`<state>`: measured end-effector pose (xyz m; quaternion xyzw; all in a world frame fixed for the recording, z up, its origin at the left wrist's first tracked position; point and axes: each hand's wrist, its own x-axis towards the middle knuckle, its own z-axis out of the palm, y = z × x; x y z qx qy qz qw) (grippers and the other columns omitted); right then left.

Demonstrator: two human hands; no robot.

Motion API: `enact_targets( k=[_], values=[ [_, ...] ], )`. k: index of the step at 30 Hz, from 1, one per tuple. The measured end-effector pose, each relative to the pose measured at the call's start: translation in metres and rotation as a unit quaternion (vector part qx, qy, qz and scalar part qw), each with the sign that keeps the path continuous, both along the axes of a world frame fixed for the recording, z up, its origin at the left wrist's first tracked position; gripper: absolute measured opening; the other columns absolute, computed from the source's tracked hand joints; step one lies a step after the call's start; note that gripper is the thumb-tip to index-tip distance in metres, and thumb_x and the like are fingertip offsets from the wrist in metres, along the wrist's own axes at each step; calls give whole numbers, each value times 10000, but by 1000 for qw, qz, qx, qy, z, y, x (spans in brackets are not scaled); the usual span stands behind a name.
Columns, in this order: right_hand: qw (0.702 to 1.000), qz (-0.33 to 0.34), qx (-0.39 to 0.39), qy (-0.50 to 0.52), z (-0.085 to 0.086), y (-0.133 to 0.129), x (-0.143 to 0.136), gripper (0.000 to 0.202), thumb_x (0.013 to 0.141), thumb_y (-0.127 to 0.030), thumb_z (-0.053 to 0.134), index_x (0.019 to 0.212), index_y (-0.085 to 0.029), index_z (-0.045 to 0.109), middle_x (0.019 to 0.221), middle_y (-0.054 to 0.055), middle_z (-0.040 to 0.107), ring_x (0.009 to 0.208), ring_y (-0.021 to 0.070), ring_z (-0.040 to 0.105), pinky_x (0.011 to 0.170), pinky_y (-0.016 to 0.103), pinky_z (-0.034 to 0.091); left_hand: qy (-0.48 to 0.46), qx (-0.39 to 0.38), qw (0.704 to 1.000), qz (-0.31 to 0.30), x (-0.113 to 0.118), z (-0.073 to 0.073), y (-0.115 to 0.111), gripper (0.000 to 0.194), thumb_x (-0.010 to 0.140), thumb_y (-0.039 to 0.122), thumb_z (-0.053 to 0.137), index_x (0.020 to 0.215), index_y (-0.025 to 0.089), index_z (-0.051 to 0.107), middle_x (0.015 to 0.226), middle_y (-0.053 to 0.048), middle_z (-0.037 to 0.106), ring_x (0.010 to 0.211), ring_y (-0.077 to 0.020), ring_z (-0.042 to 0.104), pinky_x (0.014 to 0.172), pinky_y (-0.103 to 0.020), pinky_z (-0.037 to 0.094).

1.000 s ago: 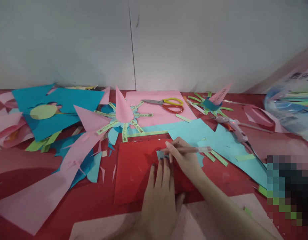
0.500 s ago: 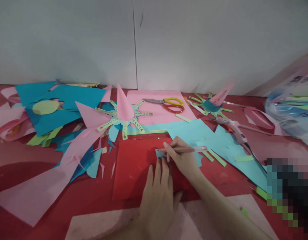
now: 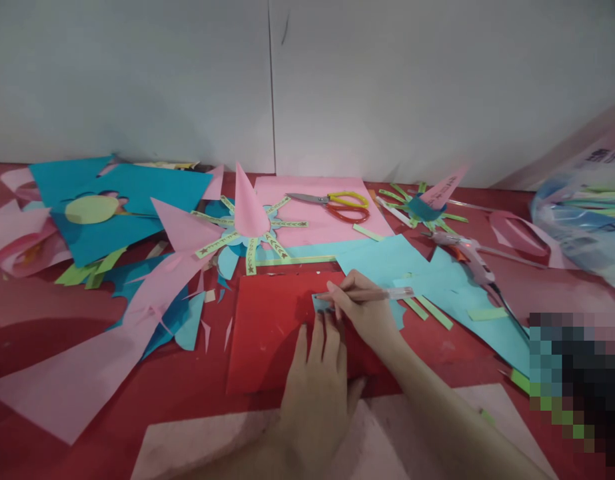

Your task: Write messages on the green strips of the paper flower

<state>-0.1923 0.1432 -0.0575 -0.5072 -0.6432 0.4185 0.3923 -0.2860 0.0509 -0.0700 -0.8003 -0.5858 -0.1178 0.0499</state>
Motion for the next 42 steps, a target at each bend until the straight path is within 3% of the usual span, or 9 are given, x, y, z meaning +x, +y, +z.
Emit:
enact_targets(
  k=[31, 42],
  values=[
    [1000, -2, -15, 21, -1, 0, 0, 286, 807, -373, 514, 579, -222, 427, 459, -37, 500, 670, 169, 642, 564, 237, 457, 2, -15, 1000, -8, 0, 2, 1, 498, 828, 404, 354, 1148, 64, 526, 1238, -154, 494, 1177, -293, 396, 928, -424, 381],
    [1000, -3, -25, 12, -2, -1, 0, 286, 795, -345, 518, 572, -230, 381, 399, -57, 467, 573, 166, 629, 513, 241, 454, -3, -1, 1000, -2, -1, 2, 1, 501, 815, 441, 372, 1124, 89, 550, 1221, -130, 516, 1168, -273, 413, 938, -409, 373]
  ],
)
